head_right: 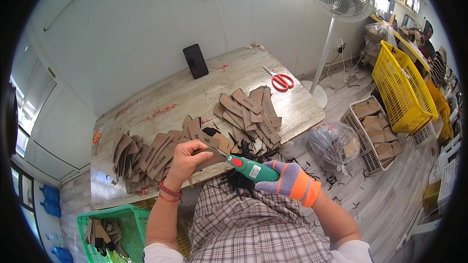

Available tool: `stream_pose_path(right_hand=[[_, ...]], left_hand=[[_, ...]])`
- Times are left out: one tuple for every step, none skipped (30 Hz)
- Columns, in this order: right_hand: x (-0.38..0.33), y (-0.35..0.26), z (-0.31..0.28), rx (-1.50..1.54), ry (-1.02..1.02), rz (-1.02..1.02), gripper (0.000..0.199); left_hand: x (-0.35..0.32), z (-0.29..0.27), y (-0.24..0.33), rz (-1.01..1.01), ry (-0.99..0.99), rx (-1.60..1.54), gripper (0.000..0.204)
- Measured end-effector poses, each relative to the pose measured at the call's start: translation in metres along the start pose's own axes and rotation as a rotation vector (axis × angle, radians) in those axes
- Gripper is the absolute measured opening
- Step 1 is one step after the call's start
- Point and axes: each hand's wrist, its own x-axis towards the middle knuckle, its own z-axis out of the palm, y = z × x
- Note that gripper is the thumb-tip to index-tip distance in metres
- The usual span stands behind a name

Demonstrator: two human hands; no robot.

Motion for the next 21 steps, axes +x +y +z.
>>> stream_pose_path(right_hand=[[0.0,-0.001,0.0,0.006,0.0,-0.004,0.057],[0.0,0.0,0.001,0.01,-0.002,-0.006,0.057],[0.001,0.002,0.001,0.014,-0.004,-0.007,0.057],[0.001,0.003,0.001,0.017,-0.006,-0.009,0.057],[0.002,0.003,0.002,0.004,-0.006,-0.016,0.057],[0.002,0.004,0.003,-0.009,-0.006,-0.022,0.057],[0.002,0.004,0.003,-0.022,-0.007,-0.029,0.057],[0.003,0.002,0.004,-0.004,-0.01,-0.018,0.057],[0.003,0.0,0.005,0.015,-0.014,-0.007,0.058],[0.004,-0.003,0.005,0.033,-0.018,0.005,0.058],[0.005,-0.005,0.006,0.034,-0.03,0.02,0.058],[0.007,-0.008,0.007,0.034,-0.043,0.036,0.058],[0.009,-0.011,0.009,0.034,-0.056,0.051,0.058],[0.012,-0.013,0.012,0.041,-0.069,0.057,0.058],[0.015,-0.015,0.016,0.047,-0.081,0.063,0.057],[0.019,-0.016,0.02,0.053,-0.094,0.07,0.057],[0.022,-0.013,0.024,0.103,-0.108,0.04,0.055],[0.022,-0.012,0.024,0.121,-0.075,0.047,0.055],[0.021,-0.011,0.021,0.138,-0.041,0.055,0.054],[0.02,-0.007,0.019,0.159,-0.005,0.064,0.053],[0.019,0.001,0.013,0.196,0.008,0.052,0.051]], left_hand=[[0.0,0.0,0.0,-0.002,-0.011,-0.001,0.009],[0.0,0.001,0.002,-0.004,-0.022,-0.003,0.008],[0.0,0.002,0.002,-0.006,-0.032,-0.004,0.008],[-0.001,0.002,0.001,-0.014,-0.044,-0.006,0.008],[0.0,0.002,0.001,-0.02,-0.056,-0.008,0.008],[-0.001,0.002,0.0,-0.027,-0.068,-0.009,0.008],[-0.001,0.002,0.0,-0.033,-0.077,-0.011,0.007],[-0.001,0.002,0.0,-0.039,-0.084,-0.012,0.007],[-0.002,0.002,0.0,-0.045,-0.092,-0.014,0.007],[-0.002,0.001,-0.001,-0.046,-0.099,-0.017,0.007],[-0.002,0.0,-0.001,-0.048,-0.105,-0.02,0.007],[-0.003,0.0,-0.002,-0.049,-0.112,-0.023,0.007],[-0.003,0.001,-0.002,-0.077,-0.107,-0.069,0.007],[-0.004,0.003,-0.001,-0.104,-0.102,-0.114,0.007],[-0.005,0.004,-0.001,-0.13,-0.096,-0.16,0.007],[-0.006,0.001,-0.002,-0.123,-0.1,-0.077,0.007],[-0.008,-0.005,-0.004,-0.117,-0.1,0.009,0.008],[-0.007,-0.014,-0.006,-0.109,-0.107,0.095,0.008],[-0.003,-0.036,-0.012,-0.051,-0.03,0.253,0.01],[0.002,-0.059,-0.011,0.006,0.053,0.36,0.012],[0.007,-0.088,-0.013,0.025,0.129,0.579,0.018]])
